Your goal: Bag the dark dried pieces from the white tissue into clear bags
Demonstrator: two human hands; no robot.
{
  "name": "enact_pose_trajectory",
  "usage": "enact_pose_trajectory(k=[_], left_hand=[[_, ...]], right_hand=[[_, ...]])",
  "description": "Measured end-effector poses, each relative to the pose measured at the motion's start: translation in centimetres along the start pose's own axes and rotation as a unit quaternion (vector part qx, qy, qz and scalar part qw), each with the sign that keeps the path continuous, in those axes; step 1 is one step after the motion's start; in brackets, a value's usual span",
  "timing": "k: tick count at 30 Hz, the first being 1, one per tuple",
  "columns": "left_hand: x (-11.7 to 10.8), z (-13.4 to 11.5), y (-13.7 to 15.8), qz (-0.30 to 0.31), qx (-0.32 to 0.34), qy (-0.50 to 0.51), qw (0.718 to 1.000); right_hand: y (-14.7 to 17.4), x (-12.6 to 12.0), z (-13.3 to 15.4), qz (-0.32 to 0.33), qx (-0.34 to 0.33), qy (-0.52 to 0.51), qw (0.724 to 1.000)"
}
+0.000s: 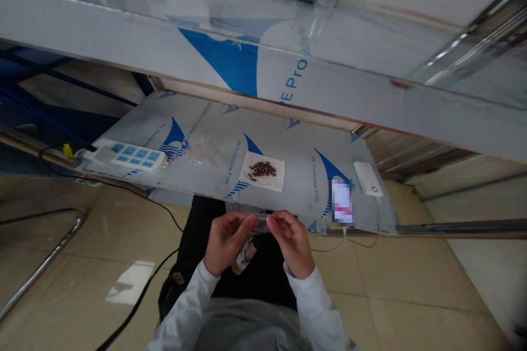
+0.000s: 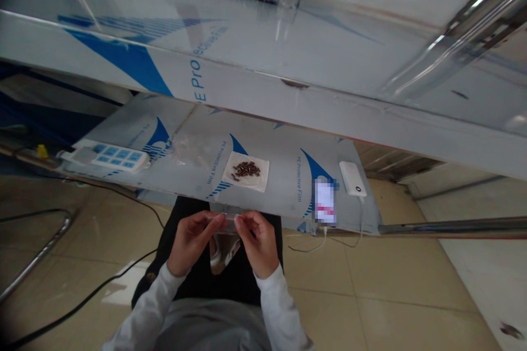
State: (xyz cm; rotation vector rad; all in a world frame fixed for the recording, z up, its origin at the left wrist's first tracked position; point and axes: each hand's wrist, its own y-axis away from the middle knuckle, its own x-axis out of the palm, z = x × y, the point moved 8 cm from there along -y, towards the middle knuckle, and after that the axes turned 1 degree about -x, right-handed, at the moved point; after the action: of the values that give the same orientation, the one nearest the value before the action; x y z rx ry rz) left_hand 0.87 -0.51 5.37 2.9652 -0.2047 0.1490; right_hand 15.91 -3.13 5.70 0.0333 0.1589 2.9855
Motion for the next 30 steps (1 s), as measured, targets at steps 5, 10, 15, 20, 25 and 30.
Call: enact_pose_trajectory(k=[5, 10, 15, 20, 25, 30], left_hand=[[0.7, 0.5, 0.0, 0.033, 0.001, -0.026, 0.999], [1.9, 0.9, -0.3, 0.075, -0.032, -0.024, 0.996], [2.8, 1.5, -1.1, 0.121, -0.069, -0.003, 0.99], [0.7, 3.5, -3.1, 0.077, -0.085, 0.015, 0.993], [-1.7, 5.5, -3.3, 0.037, -0.076, -0.024, 0.996], [-4.4, 6.5, -3.4, 0.0, -0.027, -0.138, 0.99]], right_hand=[[-0.6, 0.5, -0.2, 0.055, 0.02, 0.019, 0.998], [-1.8, -0.8, -0.2, 0.065, 0.027, 0.032, 0.997], [-3.3, -2.7, -1.0, 0.1, 0.076, 0.06, 0.99], [-9.2, -9.7, -2.8, -0.02, 0.074, 0.146, 0.986], [-16.5, -17.3, -4.6, -0.141, 0.036, 0.28, 0.949], [-18.4, -20.8, -2.6, -0.256, -0.036, 0.359, 0.897]])
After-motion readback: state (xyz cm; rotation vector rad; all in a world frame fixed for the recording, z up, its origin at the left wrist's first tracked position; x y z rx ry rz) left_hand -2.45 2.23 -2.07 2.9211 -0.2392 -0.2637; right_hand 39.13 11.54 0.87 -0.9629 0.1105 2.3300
